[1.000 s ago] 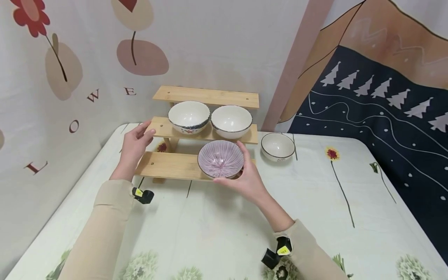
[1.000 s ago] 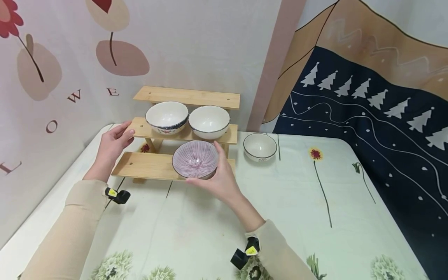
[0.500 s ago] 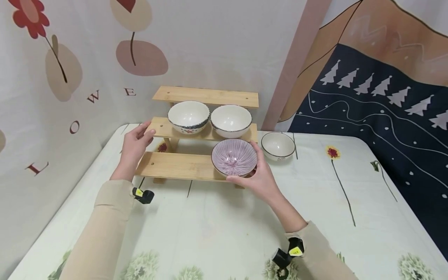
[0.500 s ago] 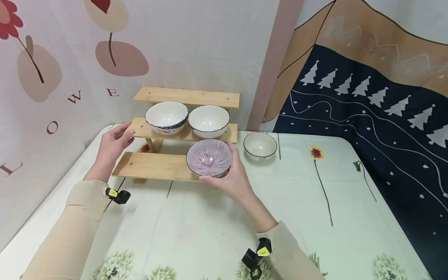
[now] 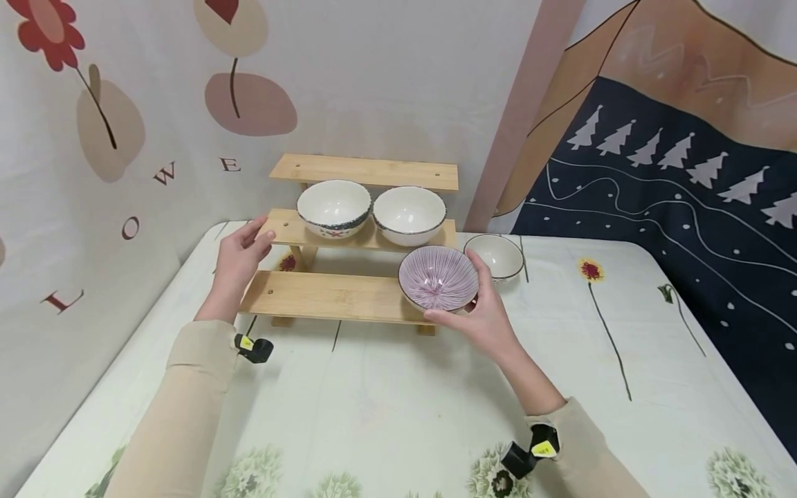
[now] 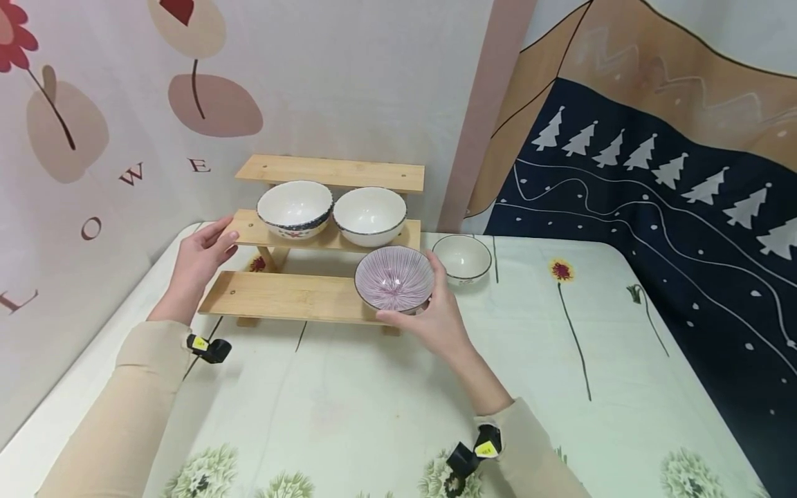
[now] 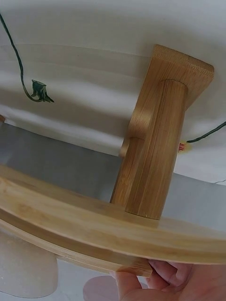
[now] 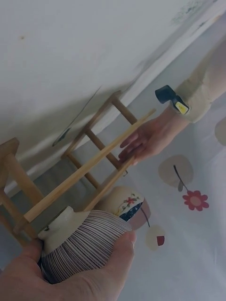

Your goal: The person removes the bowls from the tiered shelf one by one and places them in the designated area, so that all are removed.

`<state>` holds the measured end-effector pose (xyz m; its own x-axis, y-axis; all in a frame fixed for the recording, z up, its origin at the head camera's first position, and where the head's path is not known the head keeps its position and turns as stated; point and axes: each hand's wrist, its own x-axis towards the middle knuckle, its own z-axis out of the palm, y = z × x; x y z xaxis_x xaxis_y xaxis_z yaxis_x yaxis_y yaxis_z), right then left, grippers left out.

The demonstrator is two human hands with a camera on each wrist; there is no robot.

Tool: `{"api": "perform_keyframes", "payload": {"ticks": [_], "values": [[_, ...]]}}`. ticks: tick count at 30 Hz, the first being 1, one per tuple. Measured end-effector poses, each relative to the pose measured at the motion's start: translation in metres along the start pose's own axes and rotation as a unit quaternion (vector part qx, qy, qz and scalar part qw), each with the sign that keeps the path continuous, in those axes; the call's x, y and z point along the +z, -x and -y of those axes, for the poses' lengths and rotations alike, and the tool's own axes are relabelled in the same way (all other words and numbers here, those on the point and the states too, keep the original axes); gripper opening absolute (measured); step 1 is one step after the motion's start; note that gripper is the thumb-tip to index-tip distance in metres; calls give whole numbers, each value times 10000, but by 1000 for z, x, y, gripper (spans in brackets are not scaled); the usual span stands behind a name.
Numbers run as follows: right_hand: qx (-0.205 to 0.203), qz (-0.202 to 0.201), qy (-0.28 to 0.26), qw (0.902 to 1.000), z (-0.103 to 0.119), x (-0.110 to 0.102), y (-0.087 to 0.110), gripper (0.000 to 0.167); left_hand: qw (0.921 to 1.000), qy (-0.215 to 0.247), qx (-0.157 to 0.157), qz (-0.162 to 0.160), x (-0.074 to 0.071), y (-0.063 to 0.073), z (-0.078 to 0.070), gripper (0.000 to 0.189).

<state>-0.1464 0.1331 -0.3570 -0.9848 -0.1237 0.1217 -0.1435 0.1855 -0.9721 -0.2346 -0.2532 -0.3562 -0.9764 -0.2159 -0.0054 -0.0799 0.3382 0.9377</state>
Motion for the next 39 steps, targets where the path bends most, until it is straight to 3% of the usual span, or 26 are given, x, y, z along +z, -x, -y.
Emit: {"api": "perform_keyframes", "payload": {"ticks": [18,33,39], "values": [[230,-383,474,9979,-5,-31,0,114,10000,53,-37,3,-1,1,-1,60],[284,-808,579,9946,-11,-56,1,111,10000,65,39,-27,0,2,-1,60],[423,-1088,346,9926,-12,-65,1,109,10000,56,62,-42,0,1,0,59]]}}
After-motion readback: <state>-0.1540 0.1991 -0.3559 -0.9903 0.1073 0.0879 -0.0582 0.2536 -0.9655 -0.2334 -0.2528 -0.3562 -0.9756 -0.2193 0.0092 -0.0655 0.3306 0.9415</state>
